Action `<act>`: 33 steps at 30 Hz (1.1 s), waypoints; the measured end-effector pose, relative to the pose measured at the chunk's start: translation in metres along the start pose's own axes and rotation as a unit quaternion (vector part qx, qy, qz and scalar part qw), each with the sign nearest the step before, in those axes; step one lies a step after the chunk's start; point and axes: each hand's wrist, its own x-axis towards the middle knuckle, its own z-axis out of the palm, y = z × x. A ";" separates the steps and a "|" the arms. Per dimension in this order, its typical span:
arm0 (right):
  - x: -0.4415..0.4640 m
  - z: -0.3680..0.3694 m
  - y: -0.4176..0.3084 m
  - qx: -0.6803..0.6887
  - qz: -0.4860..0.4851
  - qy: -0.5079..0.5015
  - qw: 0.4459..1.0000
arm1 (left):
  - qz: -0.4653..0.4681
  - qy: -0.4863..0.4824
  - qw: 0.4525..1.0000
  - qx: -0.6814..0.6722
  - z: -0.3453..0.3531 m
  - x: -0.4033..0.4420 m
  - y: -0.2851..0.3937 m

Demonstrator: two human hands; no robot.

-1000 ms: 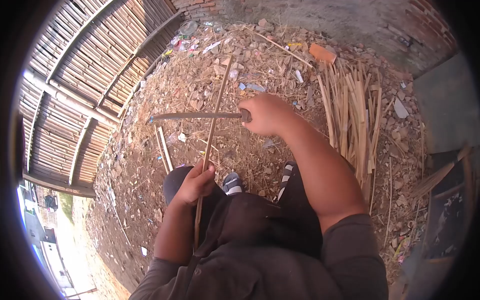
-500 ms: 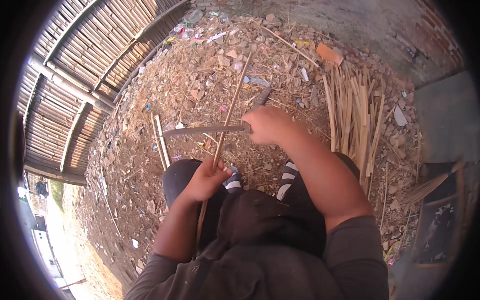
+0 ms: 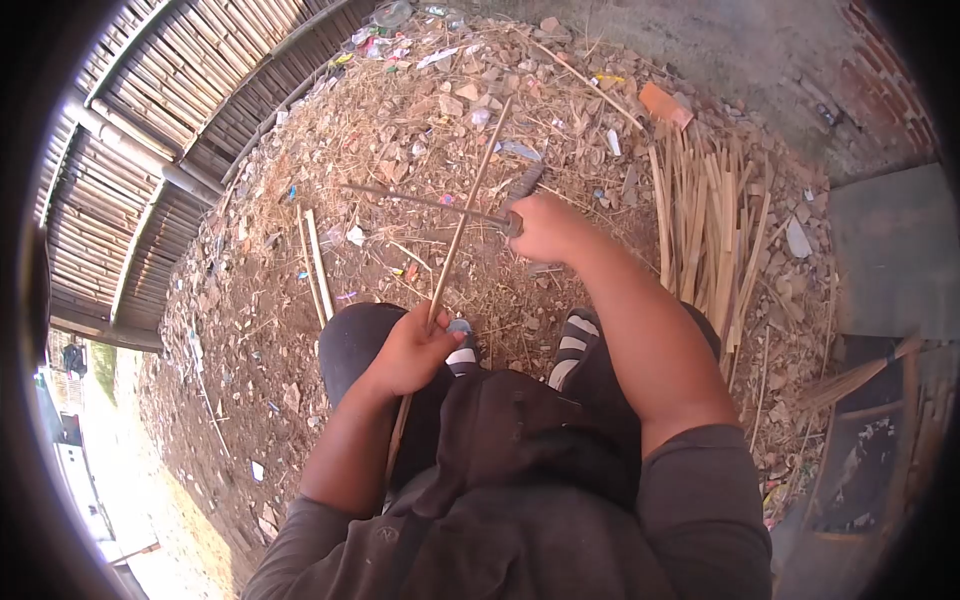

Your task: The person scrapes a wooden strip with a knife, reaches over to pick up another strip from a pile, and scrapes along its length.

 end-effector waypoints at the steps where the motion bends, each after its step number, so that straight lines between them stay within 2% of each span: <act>1: 0.005 0.002 0.011 0.019 0.021 0.040 0.999 | -0.013 -0.001 0.999 -0.031 -0.002 0.001 0.003; 3: 0.008 0.007 0.019 0.029 0.030 0.085 0.995 | -0.002 0.012 1.000 -0.008 -0.002 0.002 0.001; 6: -0.008 -0.005 -0.018 -0.028 0.005 0.006 1.000 | 0.019 0.016 1.000 0.013 0.003 0.006 -0.007; 7: -0.021 -0.023 -0.045 -0.047 0.001 -0.051 0.998 | 0.026 0.016 0.999 0.020 0.003 0.006 -0.008; 10: -0.002 -0.010 -0.010 0.012 0.005 -0.087 0.996 | 0.024 0.030 0.994 0.104 0.009 -0.001 0.005; 11: 0.003 -0.002 0.004 0.074 0.057 -0.066 0.993 | 0.017 0.031 0.993 0.112 0.009 0.001 0.006; 14: 0.001 0.005 -0.010 0.009 0.021 0.000 1.000 | 0.000 0.033 0.994 0.102 0.006 0.005 0.008; 16: -0.005 -0.005 -0.027 -0.027 0.015 -0.031 0.999 | -0.012 0.027 0.998 0.055 0.004 0.005 0.000; 18: -0.014 -0.018 -0.042 -0.088 0.000 -0.066 0.994 | 0.013 0.023 0.996 0.085 0.006 0.001 0.001; 21: 0.004 -0.007 0.001 0.078 0.056 0.032 0.995 | 0.021 0.019 0.994 0.108 0.011 -0.001 0.001; 24: 0.002 0.000 -0.002 0.012 0.027 0.070 0.997 | 0.006 0.017 0.995 0.096 0.006 0.002 0.007; 28: -0.017 -0.012 -0.041 -0.078 -0.048 -0.033 0.995 | 0.000 0.013 0.996 0.086 0.005 -0.001 0.008; 29: -0.015 -0.019 -0.039 -0.062 -0.031 -0.057 0.996 | 0.002 0.010 0.995 0.098 0.006 -0.002 0.008; 32: 0.011 0.012 0.025 0.072 0.086 0.103 0.988 | 0.002 0.002 0.993 0.121 0.006 -0.004 0.011; 33: 0.013 0.004 0.023 0.111 0.132 0.083 0.981 | -0.007 -0.001 0.993 0.118 0.006 -0.004 0.012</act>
